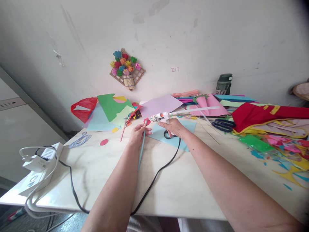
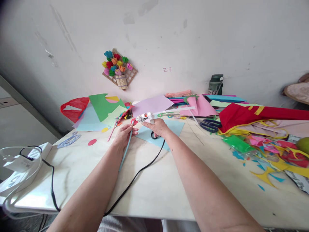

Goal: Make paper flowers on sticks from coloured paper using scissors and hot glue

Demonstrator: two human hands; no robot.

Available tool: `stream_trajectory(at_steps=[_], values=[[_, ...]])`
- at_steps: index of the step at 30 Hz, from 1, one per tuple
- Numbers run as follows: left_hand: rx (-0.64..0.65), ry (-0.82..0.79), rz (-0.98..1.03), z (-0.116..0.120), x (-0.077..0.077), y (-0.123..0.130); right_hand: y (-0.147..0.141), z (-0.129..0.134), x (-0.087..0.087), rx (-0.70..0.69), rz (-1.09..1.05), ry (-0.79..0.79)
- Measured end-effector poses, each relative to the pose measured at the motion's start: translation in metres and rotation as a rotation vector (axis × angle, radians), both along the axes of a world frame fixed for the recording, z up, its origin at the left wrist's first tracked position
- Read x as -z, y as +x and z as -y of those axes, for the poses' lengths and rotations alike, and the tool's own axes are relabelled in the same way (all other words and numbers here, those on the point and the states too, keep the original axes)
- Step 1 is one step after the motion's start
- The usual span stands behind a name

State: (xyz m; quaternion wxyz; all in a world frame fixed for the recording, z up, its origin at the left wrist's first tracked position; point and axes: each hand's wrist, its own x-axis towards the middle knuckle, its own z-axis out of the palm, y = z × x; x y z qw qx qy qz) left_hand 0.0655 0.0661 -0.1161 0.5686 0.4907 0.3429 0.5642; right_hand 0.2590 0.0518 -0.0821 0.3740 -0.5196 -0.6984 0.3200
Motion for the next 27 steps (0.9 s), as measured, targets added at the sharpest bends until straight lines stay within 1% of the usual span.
stream_trajectory(at_steps=[6,14,17,21,23,27], values=[[-0.011,0.0,-0.016,-0.0001,-0.0001,0.0002,0.0003,0.0,0.0015,-0.039,-0.018,-0.025],[-0.016,-0.007,-0.011,-0.001,0.0007,-0.0003,0.0017,-0.0024,0.0034,-0.007,0.03,0.01],[-0.015,-0.005,-0.016,-0.0017,0.0013,-0.0009,0.0012,-0.0013,0.0019,-0.026,-0.028,0.011],[-0.011,0.005,-0.009,-0.0018,0.0015,-0.001,-0.0006,0.0023,-0.0016,-0.065,-0.132,-0.067],[-0.01,0.006,-0.009,-0.0011,0.0009,-0.0003,-0.0012,0.0028,-0.0023,-0.078,-0.133,-0.087],[-0.025,-0.005,-0.014,0.0003,-0.0001,0.0018,-0.0014,0.0013,-0.0012,-0.087,-0.117,-0.074]])
